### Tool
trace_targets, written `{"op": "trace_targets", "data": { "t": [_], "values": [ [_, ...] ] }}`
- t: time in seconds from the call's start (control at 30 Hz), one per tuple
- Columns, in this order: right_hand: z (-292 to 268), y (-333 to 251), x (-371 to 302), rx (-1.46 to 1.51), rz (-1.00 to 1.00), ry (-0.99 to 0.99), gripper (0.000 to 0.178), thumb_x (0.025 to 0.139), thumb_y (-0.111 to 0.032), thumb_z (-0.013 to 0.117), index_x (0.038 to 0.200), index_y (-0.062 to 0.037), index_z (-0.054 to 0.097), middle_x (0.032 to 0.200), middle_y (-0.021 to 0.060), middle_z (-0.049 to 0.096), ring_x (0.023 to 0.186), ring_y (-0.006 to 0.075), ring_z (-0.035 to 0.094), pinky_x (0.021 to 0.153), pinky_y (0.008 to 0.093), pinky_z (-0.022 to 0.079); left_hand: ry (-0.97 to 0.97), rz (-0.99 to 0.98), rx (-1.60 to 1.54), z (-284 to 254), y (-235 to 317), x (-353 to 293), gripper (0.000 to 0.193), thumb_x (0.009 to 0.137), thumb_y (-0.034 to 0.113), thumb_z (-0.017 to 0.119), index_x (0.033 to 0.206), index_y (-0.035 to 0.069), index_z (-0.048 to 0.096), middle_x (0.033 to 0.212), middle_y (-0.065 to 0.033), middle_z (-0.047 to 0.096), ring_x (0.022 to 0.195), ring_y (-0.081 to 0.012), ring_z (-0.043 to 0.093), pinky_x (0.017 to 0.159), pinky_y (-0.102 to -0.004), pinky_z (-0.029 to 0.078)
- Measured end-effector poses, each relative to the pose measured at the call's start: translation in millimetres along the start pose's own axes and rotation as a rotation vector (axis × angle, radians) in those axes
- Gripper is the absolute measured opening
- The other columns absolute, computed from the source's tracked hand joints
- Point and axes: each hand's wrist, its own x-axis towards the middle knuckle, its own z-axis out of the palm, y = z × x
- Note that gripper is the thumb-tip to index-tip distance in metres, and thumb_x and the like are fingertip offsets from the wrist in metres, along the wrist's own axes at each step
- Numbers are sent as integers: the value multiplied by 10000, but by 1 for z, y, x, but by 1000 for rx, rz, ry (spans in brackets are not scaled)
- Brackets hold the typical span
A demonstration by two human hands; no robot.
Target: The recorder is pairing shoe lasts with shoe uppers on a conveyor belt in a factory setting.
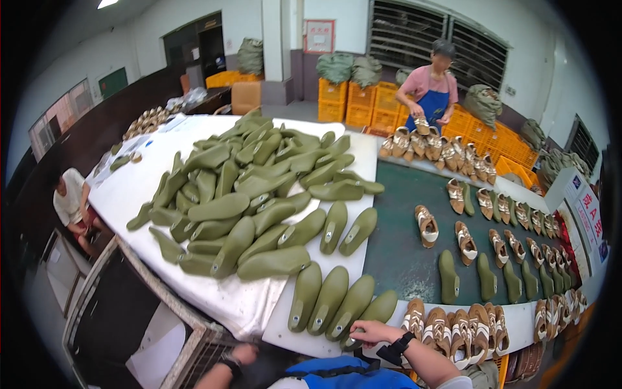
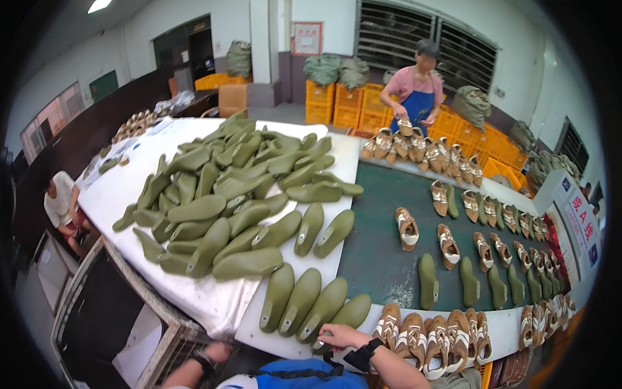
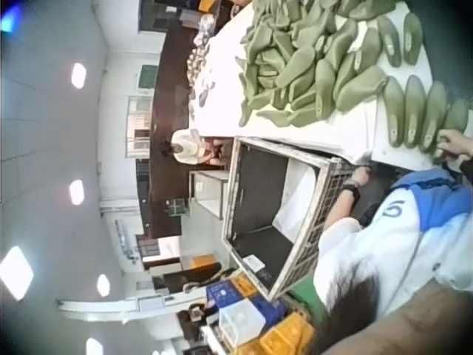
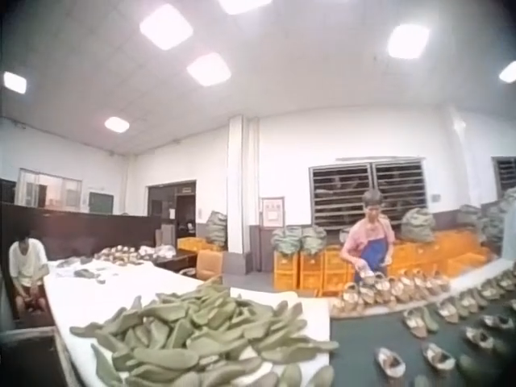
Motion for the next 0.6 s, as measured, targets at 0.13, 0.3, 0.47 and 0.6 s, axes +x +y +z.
{"op": "trace_targets", "data": {
  "t": [0.13,0.3,0.47,0.6],
  "values": [
    [-2,-1,2,6,-25,43,307,893,-362,549,1069,-112,528,693,59,621,588,134,636,502,251,520,-44,17,40,-156,46,-22,324,849,287,485,972,24,628,908,-205,638,851,-358,619,782,-426,491],
    [-3,-5,0,26,-60,86,279,895,-341,543,1012,-88,541,641,64,612,542,142,621,485,263,506,436,331,-327,-281,135,-1,313,853,223,578,1081,10,605,978,-197,640,894,-323,621,803,-372,485],
    [5,-15,-12,-171,-42,232,340,894,-424,510,1013,-111,565,682,67,639,562,179,638,545,306,499,692,524,-139,-292,193,57,322,795,150,611,1082,6,587,999,-198,617,947,-344,577,836,-395,466],
    [21,7,-11,-305,-108,458,336,861,-452,511,985,-158,617,798,110,661,753,296,642,676,400,493,560,673,53,-248,216,99,516,740,255,673,1178,34,515,1187,-198,510,1137,-378,446,939,-440,404]
  ]
}}
